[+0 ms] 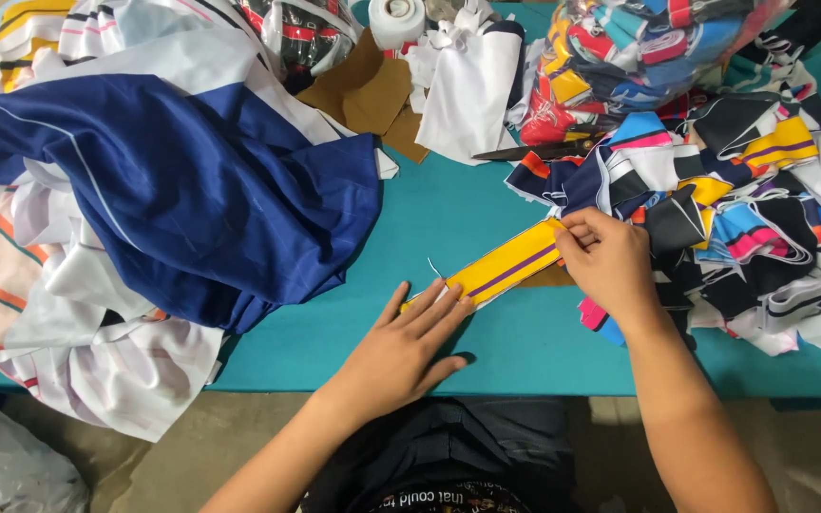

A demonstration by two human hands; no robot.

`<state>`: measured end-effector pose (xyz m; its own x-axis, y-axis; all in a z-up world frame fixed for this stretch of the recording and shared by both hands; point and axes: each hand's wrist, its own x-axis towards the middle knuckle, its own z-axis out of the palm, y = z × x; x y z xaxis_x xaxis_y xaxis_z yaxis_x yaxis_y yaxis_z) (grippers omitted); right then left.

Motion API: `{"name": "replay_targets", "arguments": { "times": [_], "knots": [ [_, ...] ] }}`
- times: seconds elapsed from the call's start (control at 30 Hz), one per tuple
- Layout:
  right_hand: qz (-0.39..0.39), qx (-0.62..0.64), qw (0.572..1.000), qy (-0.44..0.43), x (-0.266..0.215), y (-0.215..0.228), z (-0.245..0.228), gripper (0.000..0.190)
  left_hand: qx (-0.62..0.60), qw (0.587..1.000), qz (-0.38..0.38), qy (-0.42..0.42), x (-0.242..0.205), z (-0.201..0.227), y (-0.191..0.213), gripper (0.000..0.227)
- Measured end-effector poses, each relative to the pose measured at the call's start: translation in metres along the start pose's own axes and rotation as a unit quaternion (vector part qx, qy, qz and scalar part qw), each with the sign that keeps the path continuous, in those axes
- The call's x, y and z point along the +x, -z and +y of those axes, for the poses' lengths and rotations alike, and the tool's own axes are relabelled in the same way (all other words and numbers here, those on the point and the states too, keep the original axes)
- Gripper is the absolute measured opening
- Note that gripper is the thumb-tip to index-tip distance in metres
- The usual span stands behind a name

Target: Organizing and folding various colored fabric strips on a work table in a sewing factory.

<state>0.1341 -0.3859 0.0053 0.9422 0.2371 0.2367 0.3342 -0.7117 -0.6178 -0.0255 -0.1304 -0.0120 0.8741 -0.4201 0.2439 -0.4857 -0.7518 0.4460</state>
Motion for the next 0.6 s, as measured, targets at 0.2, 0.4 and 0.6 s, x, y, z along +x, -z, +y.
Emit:
{"name": "replay_targets", "arguments": {
  "times": [0.2,0.4,0.6],
  "knots": [
    [-0.036,0.025,0.998,0.035,-0.004,0.010,-0.029,0.011,-0.029,0.999,0.014,-0.015,-0.026,-0.009,0.019,0.056],
    [-0.044,0.022,0.997,0.054,-0.021,-0.005,-0.071,0.007,-0.030,0.997,0.075,0.007,-0.037,-0.007,0.025,0.041],
    [-0.047,-0.018,0.979,0.199,-0.058,-0.063,-0.085,0.006,-0.042,0.993,0.106,0.013,-0.039,-0.008,0.022,0.032]
  ]
}}
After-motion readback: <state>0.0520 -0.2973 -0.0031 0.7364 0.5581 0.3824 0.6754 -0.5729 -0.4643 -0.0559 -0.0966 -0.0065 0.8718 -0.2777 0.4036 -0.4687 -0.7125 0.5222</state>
